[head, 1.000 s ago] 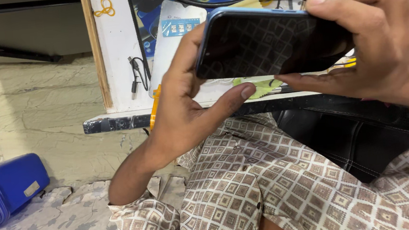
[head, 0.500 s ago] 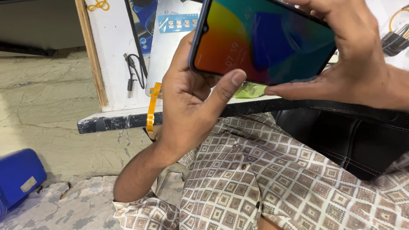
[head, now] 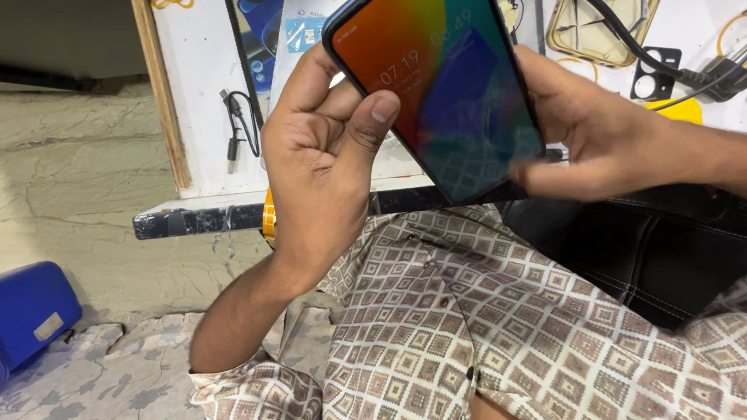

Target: The person disassembles a smartphone, removes the back cover, and uses a screwdriver to adjust internal components. They then reassemble the phone, connect a charging cable to test functionality, and briefly interact with the screen. A second phone is also handled and tested.

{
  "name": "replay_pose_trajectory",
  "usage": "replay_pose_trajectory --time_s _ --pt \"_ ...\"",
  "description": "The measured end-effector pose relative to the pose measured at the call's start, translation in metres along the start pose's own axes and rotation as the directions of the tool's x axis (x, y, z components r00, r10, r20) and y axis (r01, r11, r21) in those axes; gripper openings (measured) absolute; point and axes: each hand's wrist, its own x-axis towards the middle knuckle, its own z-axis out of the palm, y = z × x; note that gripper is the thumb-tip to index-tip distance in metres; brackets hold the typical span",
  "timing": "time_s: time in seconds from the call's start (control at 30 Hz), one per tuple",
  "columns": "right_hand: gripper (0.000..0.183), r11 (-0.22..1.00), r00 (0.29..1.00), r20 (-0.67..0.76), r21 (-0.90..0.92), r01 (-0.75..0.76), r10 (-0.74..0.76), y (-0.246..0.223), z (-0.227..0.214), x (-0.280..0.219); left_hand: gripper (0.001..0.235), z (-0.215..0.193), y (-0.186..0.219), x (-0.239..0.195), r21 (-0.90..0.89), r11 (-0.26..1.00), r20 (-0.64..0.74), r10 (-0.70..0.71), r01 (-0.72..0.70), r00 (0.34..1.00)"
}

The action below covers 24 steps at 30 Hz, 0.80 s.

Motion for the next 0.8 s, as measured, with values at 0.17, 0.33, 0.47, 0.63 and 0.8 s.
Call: replay_pose_trajectory --time_s 0.17,0.33,0.47,0.63,0.8 --pt "0.054 0.997 0.990 -0.124 -0.024 -0.075 0.072 0.022 -0.005 -0.010 0.045 0.002 0.004 0.001 0.017 1.000 0.017 -0.016 0.015 1.000" --pt "0.058 0.992 0.990 -0.106 0.094 -0.084 0.094 0.025 -0.006 -0.011 0.046 0.004 0.005 0.002 -0.009 1.000 0.011 -0.029 0.029 1.000" --pt "0.077 0.998 0.999 -0.010 -0.044 0.037 -0.038 0.012 -0.003 -0.005 0.047 0.004 0.005 0.005 0.005 1.000 0.012 -0.009 0.009 1.000" --pt "0.086 0.998 0.999 0.031 0.054 -0.018 0.017 0.009 0.006 0.003 0.052 0.001 0.005 0.006 0.121 0.992 0.031 0.035 -0.039 0.999" --pt "0.064 0.936 0.991 -0.101 0.350 -0.045 0.086 0.016 0.004 0.004 0.081 0.009 0.002 0.005 0.079 0.995 0.116 0.055 -0.065 0.992"
